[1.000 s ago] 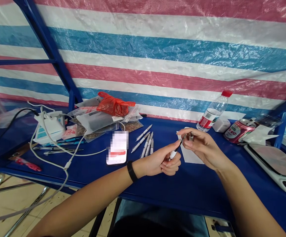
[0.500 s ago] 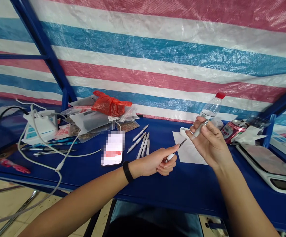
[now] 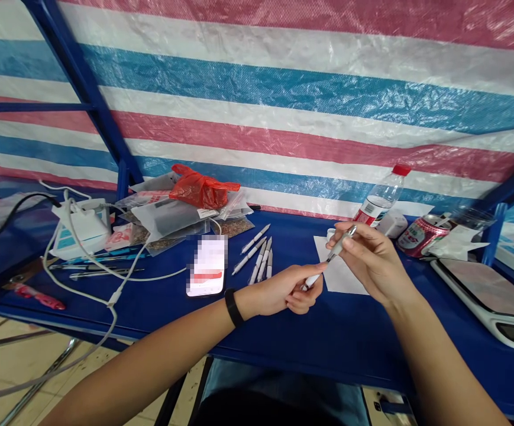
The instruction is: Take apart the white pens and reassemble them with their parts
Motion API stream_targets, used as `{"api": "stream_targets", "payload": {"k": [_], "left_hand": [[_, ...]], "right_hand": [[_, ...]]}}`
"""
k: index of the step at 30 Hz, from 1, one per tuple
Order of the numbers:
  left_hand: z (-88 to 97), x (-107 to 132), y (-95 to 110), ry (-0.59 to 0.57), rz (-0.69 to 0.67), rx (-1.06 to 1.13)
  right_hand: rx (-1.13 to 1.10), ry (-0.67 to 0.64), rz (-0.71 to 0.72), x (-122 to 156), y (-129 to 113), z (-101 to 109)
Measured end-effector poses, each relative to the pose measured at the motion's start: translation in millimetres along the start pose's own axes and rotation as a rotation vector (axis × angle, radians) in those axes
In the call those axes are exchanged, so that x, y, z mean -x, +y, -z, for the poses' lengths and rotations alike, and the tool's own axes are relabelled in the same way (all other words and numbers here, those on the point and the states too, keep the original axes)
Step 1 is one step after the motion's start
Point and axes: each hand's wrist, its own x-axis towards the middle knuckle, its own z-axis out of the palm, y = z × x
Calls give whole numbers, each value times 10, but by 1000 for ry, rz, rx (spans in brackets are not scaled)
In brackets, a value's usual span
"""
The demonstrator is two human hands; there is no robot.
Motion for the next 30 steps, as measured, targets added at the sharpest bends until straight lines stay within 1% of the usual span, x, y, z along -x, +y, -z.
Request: {"api": "stream_targets", "payload": {"k": [2, 4, 7, 10, 12, 15, 16, 18, 21, 23, 25, 28, 30], "left_hand": [[-7, 11, 21, 47, -64, -25], [-9, 28, 39, 123, -165, -125], [4, 48, 37, 301, -319, -421], [29, 37, 4, 485, -379, -770], [45, 16, -18, 554, -368, -970], [61, -17, -28, 626, -318, -1215], [65, -26, -25, 653, -291, -1278], [70, -36, -14, 707, -241, -1363], [64, -35, 3, 756, -194, -1418], [48, -30, 9, 766, -163, -1443], [29, -26, 9, 757, -134, -1470], [16, -26, 4, 736, -135, -1475], [25, -25, 0, 738, -149, -1453]], "right_hand": [[63, -38, -35, -1, 12, -18], [102, -62, -72, -9, 29, -24], [103, -50, -95, -31, 59, -18], [159, -25, -81, -50, 97, -33], [234, 35, -61, -50, 135, -68], [373, 188, -45, -39, 195, -119], [411, 219, -50, -38, 208, -123], [415, 211, -73, -44, 215, -105], [267, 99, -106, -61, 200, -52], [224, 29, -120, -64, 195, -42], [285, 48, -141, -59, 199, -59], [350, 146, -170, -50, 196, -98], [288, 120, -198, -52, 191, -106]]}}
